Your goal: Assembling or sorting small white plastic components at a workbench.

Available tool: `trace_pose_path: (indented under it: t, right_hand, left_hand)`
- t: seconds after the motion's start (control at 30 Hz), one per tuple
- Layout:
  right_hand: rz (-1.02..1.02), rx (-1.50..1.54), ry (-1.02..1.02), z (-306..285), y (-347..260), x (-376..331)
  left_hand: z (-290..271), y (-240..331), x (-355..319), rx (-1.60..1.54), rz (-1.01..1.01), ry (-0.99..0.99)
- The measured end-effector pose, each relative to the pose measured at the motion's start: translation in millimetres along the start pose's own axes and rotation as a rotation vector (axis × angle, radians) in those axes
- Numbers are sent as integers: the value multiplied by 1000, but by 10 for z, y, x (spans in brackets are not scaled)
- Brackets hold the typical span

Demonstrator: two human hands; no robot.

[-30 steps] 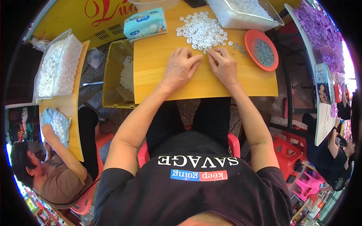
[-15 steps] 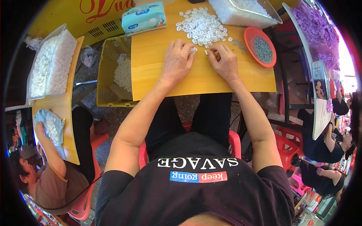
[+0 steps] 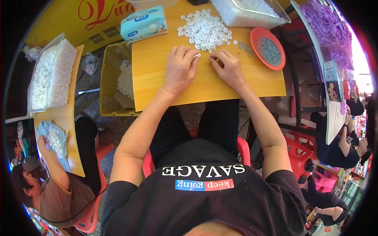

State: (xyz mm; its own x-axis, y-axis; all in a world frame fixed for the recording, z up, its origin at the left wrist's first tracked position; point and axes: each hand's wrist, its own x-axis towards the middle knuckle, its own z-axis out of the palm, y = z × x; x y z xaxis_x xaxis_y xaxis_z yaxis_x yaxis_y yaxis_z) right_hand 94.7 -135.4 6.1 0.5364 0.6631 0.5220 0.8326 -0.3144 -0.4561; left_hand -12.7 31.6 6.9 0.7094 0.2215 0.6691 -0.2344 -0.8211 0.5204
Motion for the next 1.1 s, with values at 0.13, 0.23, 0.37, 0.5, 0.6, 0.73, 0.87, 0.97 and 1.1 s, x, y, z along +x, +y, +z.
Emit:
trace_pose_path:
  t: [0.13,0.23,0.37,0.5,0.6,0.73,0.87,0.97,1.1]
  right_hand:
    - [220,339,83,-5,-184,-14]
    - [387,579,103,-63,-278,-112]
    - [580,857,164,-158,-369,-217]
    - [587,867,172,-202,-268,-318]
    - [607,871,165,-243,-259,-367]
    - [520,710,158,-337,-150,-390]
    - [319,111,178,-572,205,-292]
    - [223,-112,190,-633,458,-246]
    - [241,-215,109,-627,559,-189]
  left_hand:
    - [21,102,10,-111,0,-43]
    - [58,306,13,-397,-293,-135]
    - [178,439,-19,-982,-713,-145]
    - [289,434,-62,-1151,-871,-207]
    - [346,453,-46,-1186,-893,-214]
    - [409,465,-5,-1193,-864,-207]
    - [406,434,-32,-1129,-810,-241]
    - [377,441,-19,-1131,-807,-251]
    - [387,445,-15,-1127,-807,-263]
